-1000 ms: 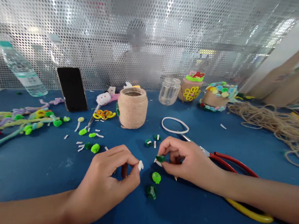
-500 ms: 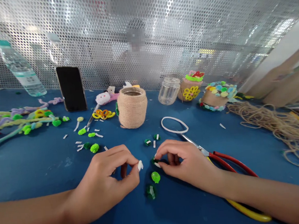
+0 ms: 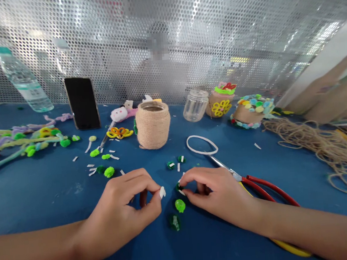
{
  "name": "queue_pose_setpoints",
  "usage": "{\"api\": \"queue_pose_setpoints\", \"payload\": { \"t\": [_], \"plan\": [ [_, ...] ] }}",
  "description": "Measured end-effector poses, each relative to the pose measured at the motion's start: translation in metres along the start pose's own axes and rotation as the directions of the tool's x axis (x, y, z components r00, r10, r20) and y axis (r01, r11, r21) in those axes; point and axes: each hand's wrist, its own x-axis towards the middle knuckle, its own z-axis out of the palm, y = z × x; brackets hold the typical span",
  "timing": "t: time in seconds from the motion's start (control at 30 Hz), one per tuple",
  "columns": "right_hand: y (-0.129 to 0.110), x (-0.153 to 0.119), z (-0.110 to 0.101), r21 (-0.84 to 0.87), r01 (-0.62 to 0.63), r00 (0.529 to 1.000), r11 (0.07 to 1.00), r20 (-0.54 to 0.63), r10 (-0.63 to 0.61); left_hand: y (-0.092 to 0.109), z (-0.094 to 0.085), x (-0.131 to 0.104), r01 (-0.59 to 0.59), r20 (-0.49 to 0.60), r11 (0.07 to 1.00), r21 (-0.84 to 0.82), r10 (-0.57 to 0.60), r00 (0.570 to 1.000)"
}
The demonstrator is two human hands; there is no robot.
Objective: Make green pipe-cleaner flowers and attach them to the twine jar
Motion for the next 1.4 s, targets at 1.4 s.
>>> {"api": "queue_pose_setpoints", "payload": {
  "t": [1.4],
  "plan": [
    [-0.02,-0.005,-0.006,0.809,-0.347,0.937,0.475,0.314,0.151,-0.012,-0.003,0.011,0.117,0.065,0.993,0.034,-0.119,0.991]
  ]
}}
